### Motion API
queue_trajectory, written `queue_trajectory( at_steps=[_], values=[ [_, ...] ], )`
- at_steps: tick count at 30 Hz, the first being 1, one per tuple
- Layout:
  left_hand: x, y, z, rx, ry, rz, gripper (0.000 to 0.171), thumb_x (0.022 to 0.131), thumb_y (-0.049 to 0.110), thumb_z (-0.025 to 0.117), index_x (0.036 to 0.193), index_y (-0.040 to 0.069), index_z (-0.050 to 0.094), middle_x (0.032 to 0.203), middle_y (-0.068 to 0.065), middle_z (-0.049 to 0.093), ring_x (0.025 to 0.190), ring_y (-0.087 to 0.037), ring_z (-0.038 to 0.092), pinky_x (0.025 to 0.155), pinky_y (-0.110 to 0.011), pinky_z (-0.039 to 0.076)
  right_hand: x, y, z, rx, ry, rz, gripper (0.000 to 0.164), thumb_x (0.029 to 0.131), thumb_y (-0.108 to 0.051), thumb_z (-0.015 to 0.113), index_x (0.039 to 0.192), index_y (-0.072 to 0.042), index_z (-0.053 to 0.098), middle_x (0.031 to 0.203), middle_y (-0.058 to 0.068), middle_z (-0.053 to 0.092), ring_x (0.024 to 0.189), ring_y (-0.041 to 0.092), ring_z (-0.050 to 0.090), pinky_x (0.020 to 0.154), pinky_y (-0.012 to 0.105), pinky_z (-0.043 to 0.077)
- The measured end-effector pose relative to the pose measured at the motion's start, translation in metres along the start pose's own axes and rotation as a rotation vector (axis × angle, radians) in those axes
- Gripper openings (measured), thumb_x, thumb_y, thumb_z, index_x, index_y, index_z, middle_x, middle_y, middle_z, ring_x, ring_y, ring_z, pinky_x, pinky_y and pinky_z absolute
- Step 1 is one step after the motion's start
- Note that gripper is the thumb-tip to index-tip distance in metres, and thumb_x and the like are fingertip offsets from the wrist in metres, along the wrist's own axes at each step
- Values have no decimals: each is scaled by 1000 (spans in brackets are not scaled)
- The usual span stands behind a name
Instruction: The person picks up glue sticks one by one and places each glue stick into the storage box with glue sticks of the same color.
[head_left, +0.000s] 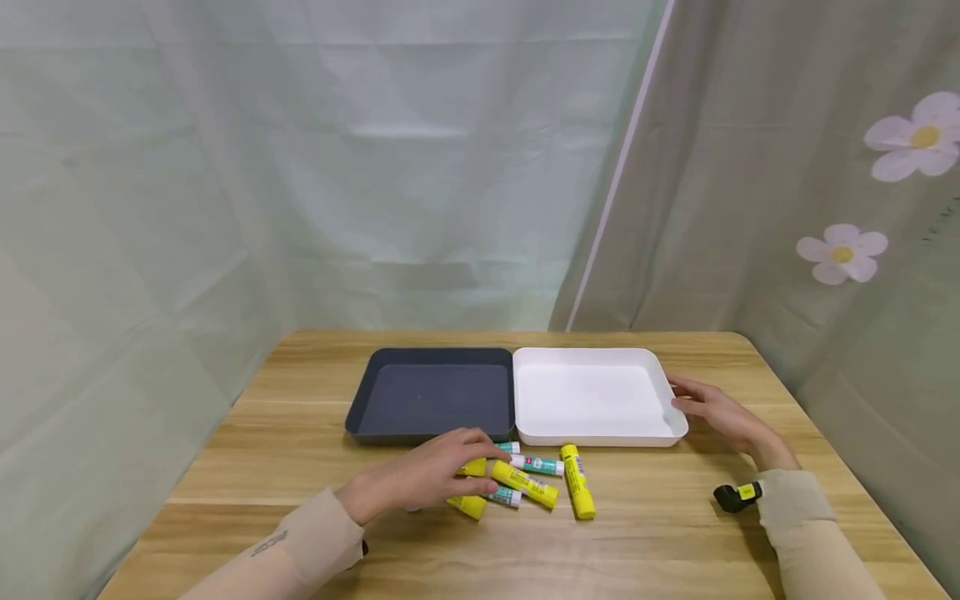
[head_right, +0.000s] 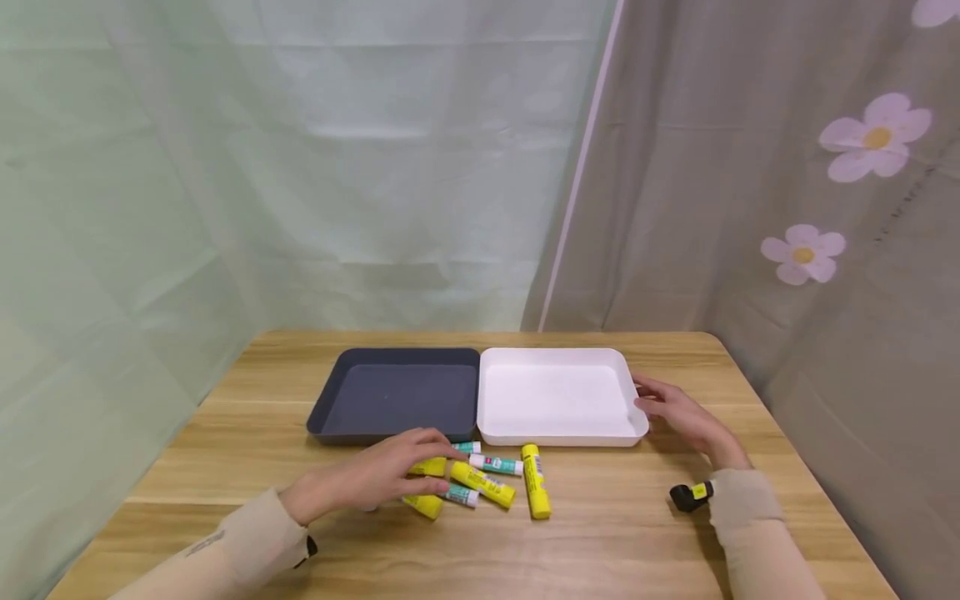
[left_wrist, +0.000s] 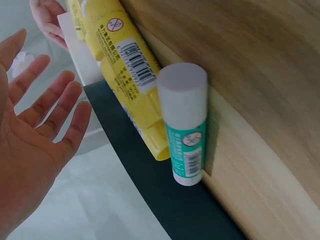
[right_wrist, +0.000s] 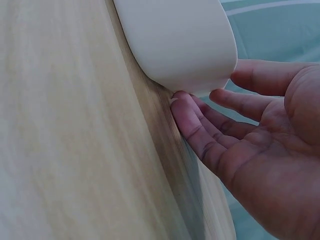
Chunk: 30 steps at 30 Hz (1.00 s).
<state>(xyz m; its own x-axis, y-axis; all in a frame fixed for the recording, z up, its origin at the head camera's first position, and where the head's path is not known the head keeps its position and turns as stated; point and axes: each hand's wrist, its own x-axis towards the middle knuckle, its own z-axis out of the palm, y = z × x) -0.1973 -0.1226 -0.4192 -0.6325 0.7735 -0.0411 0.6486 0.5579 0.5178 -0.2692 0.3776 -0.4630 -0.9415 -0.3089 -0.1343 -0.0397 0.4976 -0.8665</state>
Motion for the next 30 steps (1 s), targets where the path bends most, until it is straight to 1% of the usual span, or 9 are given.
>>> queue_trajectory(
  at_steps=[2, 5, 7, 10, 12, 15, 20, 26, 30],
  values=[
    [-2, -1, 0, 4, 5, 13, 47, 104, 48, 60, 145, 25, 61, 131, 1, 60, 113, -17, 57, 98, -38, 49, 0, 1, 0, 6, 1, 0, 71, 108, -24, 56, 162, 6, 21, 165, 34, 22, 148, 51, 29, 114, 63, 31],
    [-5, -4, 0, 32, 11, 30, 44, 104, 47, 62, 142, 26, 64, 128, 2, 61, 112, -17, 57, 97, -36, 49, 0, 1, 1, 12, -4, 6, 71, 109, -24, 56, 162, 6, 21, 165, 33, 21, 147, 50, 29, 113, 58, 35],
    [-7, -6, 1, 49, 8, 36, 42, 104, 47, 62, 140, 26, 65, 127, 3, 61, 111, -16, 58, 96, -36, 49, 0, 0, 1, 15, -6, 11, 72, 109, -24, 56, 162, 6, 20, 166, 33, 21, 147, 49, 30, 111, 50, 39],
    [-9, -8, 2, 59, -6, 24, 39, 104, 49, 61, 136, 27, 67, 126, 6, 61, 110, -13, 57, 96, -34, 50, 1, -1, 1, 18, -11, 14, 72, 109, -25, 56, 162, 7, 20, 166, 32, 21, 147, 48, 31, 106, 36, 43],
    [-11, -10, 2, 50, -15, 21, 37, 104, 48, 61, 134, 27, 68, 124, 7, 60, 108, -12, 56, 95, -33, 50, 2, -2, 1, 17, -14, 13, 72, 109, -26, 56, 162, 7, 20, 166, 32, 21, 147, 47, 31, 103, 31, 43],
    [-15, -11, 2, 43, -29, 11, 35, 105, 48, 60, 132, 28, 69, 121, 9, 59, 105, -10, 56, 94, -33, 49, 2, -3, 2, 15, -15, 11, 73, 109, -27, 57, 162, 6, 20, 166, 31, 21, 146, 47, 32, 103, 32, 43],
    [-22, -13, 1, 54, -28, -2, 37, 104, 49, 60, 133, 28, 69, 119, 11, 60, 108, -10, 55, 97, -36, 49, 4, -3, 4, 7, -10, 12, 72, 109, -26, 57, 162, 7, 21, 166, 32, 22, 145, 47, 33, 106, 38, 43],
    [-30, -18, 2, 82, -13, 4, 34, 102, 47, 64, 129, 28, 71, 118, 12, 60, 109, -8, 56, 99, -37, 48, 7, -2, 6, 15, -16, 9, 72, 109, -25, 56, 162, 8, 20, 166, 32, 20, 147, 49, 29, 114, 54, 35],
    [-32, -21, 0, 100, -12, 9, 32, 101, 46, 67, 128, 29, 71, 120, 13, 60, 110, -6, 56, 101, -39, 48, 7, -1, 6, 15, -15, 12, 71, 109, -25, 55, 162, 8, 20, 166, 32, 19, 148, 49, 27, 114, 50, 36]
  ],
)
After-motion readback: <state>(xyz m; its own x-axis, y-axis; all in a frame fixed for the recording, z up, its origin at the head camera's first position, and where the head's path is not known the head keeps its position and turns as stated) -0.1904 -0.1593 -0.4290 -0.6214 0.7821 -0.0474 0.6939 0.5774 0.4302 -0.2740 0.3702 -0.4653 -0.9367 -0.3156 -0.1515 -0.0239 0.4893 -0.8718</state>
